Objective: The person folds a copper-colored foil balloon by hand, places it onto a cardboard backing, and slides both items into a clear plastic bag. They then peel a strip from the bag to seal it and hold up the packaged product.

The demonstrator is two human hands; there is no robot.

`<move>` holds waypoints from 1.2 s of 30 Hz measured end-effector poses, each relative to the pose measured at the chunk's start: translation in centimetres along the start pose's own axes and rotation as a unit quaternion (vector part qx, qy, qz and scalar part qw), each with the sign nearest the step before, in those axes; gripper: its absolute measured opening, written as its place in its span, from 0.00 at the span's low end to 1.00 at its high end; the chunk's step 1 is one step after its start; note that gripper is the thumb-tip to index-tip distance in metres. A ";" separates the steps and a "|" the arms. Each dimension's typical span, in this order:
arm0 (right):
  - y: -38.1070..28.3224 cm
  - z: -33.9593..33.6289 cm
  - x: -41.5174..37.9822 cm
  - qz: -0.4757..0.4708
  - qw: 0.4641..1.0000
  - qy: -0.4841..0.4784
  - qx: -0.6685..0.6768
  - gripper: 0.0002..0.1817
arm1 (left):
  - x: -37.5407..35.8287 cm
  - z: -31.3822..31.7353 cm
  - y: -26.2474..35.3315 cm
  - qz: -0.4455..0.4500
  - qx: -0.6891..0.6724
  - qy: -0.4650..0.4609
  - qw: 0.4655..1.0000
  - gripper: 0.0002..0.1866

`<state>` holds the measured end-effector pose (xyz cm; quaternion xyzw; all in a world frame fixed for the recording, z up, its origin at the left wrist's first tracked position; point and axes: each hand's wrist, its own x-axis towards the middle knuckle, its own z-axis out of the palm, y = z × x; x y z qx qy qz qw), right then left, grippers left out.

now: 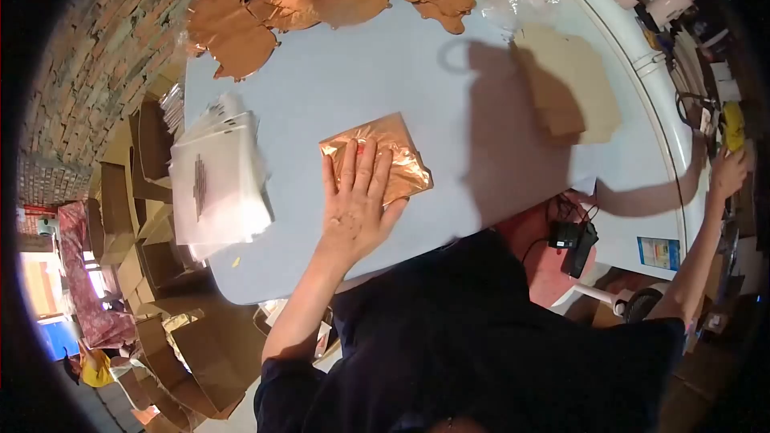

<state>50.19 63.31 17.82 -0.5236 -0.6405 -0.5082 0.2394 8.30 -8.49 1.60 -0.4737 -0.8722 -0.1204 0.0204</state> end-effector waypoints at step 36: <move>3.7 17.4 -1.2 0.153 0.969 -0.149 0.121 0.38 | 0.1 -0.5 0.3 -0.004 0.024 -0.015 1.000 0.41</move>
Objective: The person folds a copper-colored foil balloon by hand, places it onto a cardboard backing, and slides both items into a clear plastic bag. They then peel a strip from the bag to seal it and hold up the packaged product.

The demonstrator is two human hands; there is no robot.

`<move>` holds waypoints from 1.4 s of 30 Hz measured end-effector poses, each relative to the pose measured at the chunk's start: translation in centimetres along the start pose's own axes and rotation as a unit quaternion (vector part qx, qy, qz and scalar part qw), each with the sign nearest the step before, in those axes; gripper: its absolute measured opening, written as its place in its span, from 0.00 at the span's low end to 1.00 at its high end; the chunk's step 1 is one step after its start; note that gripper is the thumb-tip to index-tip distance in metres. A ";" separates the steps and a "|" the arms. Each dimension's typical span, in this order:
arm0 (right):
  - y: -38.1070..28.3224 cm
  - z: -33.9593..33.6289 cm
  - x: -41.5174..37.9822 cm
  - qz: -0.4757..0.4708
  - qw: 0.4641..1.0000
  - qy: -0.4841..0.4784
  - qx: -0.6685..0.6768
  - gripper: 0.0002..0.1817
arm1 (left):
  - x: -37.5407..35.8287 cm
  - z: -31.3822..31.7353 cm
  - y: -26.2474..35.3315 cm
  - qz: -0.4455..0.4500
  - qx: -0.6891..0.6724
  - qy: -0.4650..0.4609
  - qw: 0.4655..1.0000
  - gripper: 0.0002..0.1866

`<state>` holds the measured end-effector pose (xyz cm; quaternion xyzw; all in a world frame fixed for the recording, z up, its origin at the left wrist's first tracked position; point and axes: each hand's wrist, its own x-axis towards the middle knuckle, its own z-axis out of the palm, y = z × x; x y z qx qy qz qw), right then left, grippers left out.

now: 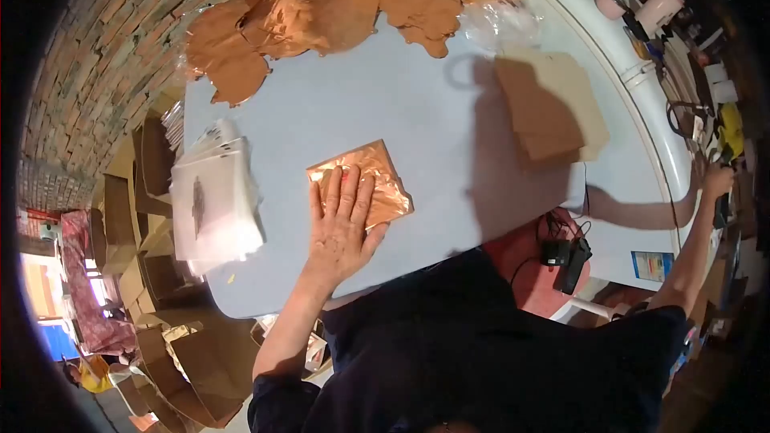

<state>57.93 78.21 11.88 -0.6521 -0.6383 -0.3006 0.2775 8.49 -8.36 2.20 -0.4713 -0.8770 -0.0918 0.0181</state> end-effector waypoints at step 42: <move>-32.9 -57.5 -41.1 -0.364 -0.003 -0.179 0.914 0.08 | 0.0 0.0 0.0 0.007 0.013 0.008 1.000 0.41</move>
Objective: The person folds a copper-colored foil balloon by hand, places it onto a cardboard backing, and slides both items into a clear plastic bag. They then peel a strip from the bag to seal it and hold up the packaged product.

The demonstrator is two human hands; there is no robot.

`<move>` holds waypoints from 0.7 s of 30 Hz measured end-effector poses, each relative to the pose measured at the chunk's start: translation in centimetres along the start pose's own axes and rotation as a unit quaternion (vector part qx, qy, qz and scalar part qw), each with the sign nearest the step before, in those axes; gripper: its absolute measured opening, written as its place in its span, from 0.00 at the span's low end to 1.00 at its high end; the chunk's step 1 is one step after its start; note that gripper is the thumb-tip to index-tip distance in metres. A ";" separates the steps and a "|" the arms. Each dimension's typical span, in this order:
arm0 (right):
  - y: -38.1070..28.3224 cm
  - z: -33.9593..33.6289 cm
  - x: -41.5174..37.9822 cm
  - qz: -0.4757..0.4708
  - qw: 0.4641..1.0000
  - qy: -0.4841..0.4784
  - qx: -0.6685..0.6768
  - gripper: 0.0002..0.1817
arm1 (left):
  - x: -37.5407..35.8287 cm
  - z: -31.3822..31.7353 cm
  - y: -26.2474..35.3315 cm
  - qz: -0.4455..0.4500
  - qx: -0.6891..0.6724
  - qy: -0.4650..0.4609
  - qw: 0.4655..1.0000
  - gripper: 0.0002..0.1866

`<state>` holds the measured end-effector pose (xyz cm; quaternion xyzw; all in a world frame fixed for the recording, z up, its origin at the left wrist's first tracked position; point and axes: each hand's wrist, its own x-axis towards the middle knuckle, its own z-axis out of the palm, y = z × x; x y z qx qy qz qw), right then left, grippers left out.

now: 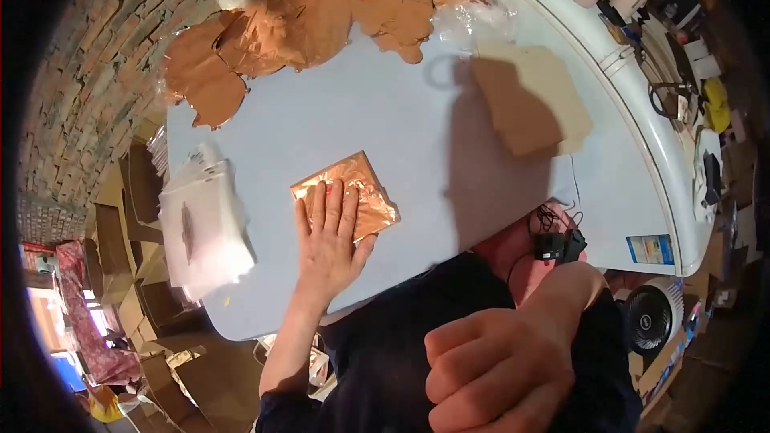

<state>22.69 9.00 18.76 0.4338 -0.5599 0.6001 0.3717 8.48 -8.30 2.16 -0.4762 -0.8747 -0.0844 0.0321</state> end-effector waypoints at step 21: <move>-0.7 -3.8 -0.5 0.017 0.963 -0.059 -0.262 0.07 | 0.1 0.0 0.1 -0.010 -0.015 -0.009 1.000 0.40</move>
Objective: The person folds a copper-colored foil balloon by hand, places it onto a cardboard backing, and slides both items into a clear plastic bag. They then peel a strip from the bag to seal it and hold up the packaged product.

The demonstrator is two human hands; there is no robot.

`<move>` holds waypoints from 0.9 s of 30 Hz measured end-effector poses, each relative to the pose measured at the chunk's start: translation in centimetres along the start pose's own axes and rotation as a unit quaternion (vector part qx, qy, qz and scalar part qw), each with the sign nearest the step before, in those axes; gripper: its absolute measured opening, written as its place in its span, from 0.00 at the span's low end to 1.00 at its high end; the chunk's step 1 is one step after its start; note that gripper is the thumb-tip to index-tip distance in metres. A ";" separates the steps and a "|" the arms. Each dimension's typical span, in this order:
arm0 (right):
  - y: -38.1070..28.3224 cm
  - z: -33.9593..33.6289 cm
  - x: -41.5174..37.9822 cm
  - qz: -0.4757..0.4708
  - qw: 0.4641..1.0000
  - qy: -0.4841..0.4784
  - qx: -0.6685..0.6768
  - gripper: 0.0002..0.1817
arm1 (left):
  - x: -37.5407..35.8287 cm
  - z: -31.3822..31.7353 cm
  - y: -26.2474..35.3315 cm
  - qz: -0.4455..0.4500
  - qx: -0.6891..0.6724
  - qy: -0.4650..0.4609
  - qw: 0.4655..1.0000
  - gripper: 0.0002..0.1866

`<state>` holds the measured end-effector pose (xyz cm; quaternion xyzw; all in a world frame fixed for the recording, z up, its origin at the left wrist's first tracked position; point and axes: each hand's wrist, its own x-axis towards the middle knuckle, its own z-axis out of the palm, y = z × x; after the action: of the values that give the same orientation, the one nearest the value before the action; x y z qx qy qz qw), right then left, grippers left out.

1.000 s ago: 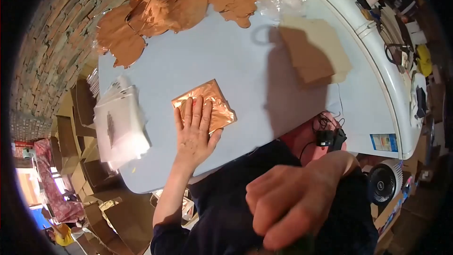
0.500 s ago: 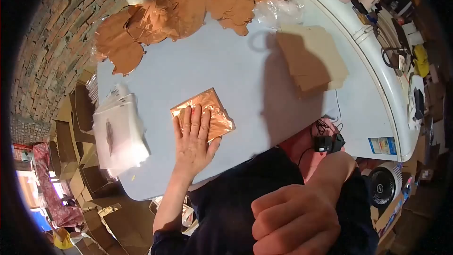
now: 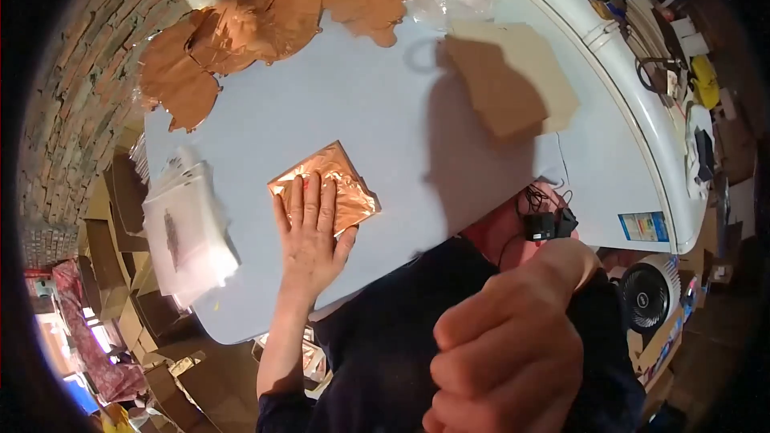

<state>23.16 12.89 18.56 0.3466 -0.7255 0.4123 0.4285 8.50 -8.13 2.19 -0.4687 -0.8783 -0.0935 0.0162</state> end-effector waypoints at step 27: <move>3.0 -62.6 -23.0 0.438 0.378 0.117 -0.807 0.31 | 0.4 -0.6 0.6 -0.001 0.025 -0.022 0.999 0.41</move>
<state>50.63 73.65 15.08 -0.5813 -0.7084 -0.2014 0.3460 8.73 -7.57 2.94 -0.4693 -0.8809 -0.0614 0.0088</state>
